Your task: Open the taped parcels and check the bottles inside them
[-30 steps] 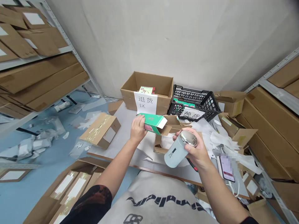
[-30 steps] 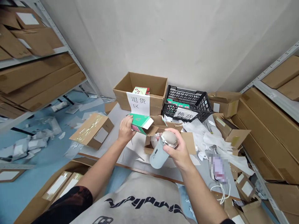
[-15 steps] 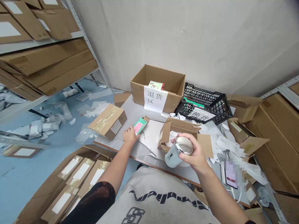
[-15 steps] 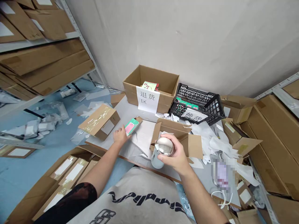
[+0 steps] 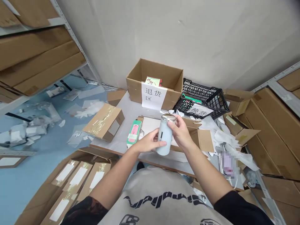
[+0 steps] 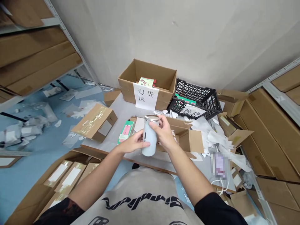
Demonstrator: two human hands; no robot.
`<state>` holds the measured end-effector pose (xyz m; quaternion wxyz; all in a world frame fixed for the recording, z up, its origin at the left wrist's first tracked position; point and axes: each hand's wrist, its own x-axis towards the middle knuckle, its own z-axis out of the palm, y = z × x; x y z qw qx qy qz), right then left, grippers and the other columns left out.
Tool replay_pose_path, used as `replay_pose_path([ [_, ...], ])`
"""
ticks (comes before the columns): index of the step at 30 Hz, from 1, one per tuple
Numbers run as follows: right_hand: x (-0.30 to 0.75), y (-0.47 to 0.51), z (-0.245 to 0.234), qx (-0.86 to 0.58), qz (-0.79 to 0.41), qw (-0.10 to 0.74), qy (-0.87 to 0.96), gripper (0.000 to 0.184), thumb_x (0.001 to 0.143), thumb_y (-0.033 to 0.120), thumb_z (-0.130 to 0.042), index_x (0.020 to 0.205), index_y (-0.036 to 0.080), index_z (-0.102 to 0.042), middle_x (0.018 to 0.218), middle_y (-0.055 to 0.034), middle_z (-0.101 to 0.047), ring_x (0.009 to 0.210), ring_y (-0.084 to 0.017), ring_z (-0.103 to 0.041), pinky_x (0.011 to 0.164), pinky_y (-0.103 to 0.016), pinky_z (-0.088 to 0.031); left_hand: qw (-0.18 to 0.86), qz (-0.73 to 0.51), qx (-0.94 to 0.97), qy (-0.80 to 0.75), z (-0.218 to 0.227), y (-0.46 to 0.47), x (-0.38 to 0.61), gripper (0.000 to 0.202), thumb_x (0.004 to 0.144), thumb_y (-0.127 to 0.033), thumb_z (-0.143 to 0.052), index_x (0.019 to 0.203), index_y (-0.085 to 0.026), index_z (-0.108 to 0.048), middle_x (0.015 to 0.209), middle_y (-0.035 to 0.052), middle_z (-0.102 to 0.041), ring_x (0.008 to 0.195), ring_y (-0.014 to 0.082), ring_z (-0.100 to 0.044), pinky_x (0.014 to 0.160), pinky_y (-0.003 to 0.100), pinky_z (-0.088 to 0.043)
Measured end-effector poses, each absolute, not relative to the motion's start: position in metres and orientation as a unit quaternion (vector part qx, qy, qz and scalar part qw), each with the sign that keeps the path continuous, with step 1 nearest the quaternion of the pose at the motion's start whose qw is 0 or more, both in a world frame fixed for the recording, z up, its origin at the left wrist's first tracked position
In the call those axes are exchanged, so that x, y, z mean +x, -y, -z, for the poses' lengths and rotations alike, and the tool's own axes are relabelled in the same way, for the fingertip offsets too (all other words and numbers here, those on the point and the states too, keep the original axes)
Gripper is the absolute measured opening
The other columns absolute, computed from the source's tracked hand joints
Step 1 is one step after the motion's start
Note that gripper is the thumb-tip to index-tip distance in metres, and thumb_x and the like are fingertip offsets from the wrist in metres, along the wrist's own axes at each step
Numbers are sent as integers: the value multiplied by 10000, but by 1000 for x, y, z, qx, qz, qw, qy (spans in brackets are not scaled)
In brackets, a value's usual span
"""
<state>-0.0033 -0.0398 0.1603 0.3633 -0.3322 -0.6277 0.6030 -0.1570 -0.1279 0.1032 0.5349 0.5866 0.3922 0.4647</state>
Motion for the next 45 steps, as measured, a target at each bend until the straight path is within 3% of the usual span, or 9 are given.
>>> replay_pose_path([
  [5, -20, 50, -148, -389, -558, 386, 623, 457, 750, 530, -714, 1038, 225, -532, 1073, -55, -622, 988, -198, -590, 899, -364, -492, 565, -512, 502, -408, -88, 125, -175, 521, 879, -413, -642, 1338, -203, -509, 1253, 121, -642, 1131, 297, -626, 860, 397, -561],
  [9, -18, 71, -136, -428, -540, 365, 627, 443, 725, 483, -747, 1027, 231, -544, 1040, -44, -603, 952, -195, -574, 873, -366, -495, 552, -501, 494, -447, -87, 126, -183, 494, 902, -450, -585, 1312, -185, -513, 1200, 117, -657, 1080, 283, -643, 832, 380, -546],
  [16, -31, 78, -119, -442, -561, 368, 596, 544, 648, 438, -820, 1050, 241, -510, 1087, -51, -626, 979, -221, -599, 794, -363, -528, 299, -374, 563, -674, -103, 136, -168, 533, 775, -444, -689, 1218, -212, -506, 1026, 84, -682, 897, 301, -660, 740, 383, -494],
  [19, -31, 76, -119, -440, -563, 374, 592, 500, 634, 430, -834, 990, 234, -542, 1004, -36, -651, 897, -211, -616, 763, -357, -529, 327, -394, 572, -641, -104, 142, -173, 524, 800, -449, -667, 1242, -224, -497, 1104, 91, -666, 940, 292, -658, 774, 382, -498],
  [26, -28, 76, -118, -410, -613, 364, 568, 441, 673, 418, -819, 1011, 224, -613, 1004, -43, -687, 895, -208, -635, 838, -373, -507, 589, -505, 470, -422, -94, 142, -190, 555, 867, -384, -622, 1363, -217, -435, 1315, 91, -585, 1188, 270, -568, 934, 363, -482],
  [31, -26, 75, -116, -449, -581, 388, 557, 474, 637, 452, -833, 971, 229, -581, 939, -23, -662, 868, -189, -614, 822, -347, -491, 628, -533, 389, -413, -84, 140, -186, 531, 850, -367, -626, 1330, -217, -456, 1221, 92, -639, 1096, 268, -618, 838, 343, -501],
  [36, -21, 76, -119, -452, -555, 362, 597, 409, 738, 510, -728, 1010, 226, -615, 1037, -49, -642, 958, -212, -590, 876, -372, -473, 586, -562, 390, -435, -81, 140, -179, 606, 802, -400, -714, 1308, -228, -428, 1197, 101, -628, 1020, 232, -645, 839, 347, -514],
  [41, -25, 80, -112, -450, -524, 363, 626, 682, 641, 447, -827, 1216, 245, -522, 1132, -73, -600, 991, -229, -577, 819, -374, -511, 472, -563, 442, -514, -88, 147, -171, 671, 758, -390, -770, 1304, -232, -415, 1123, 87, -609, 999, 216, -631, 798, 327, -535],
  [45, -26, 81, -111, -429, -561, 391, 589, 598, 621, 398, -850, 1086, 254, -502, 1090, -53, -608, 961, -211, -600, 814, -364, -522, 442, -552, 473, -526, -93, 155, -176, 632, 785, -374, -742, 1320, -239, -434, 1142, 86, -590, 1027, 217, -607, 812, 330, -539],
])
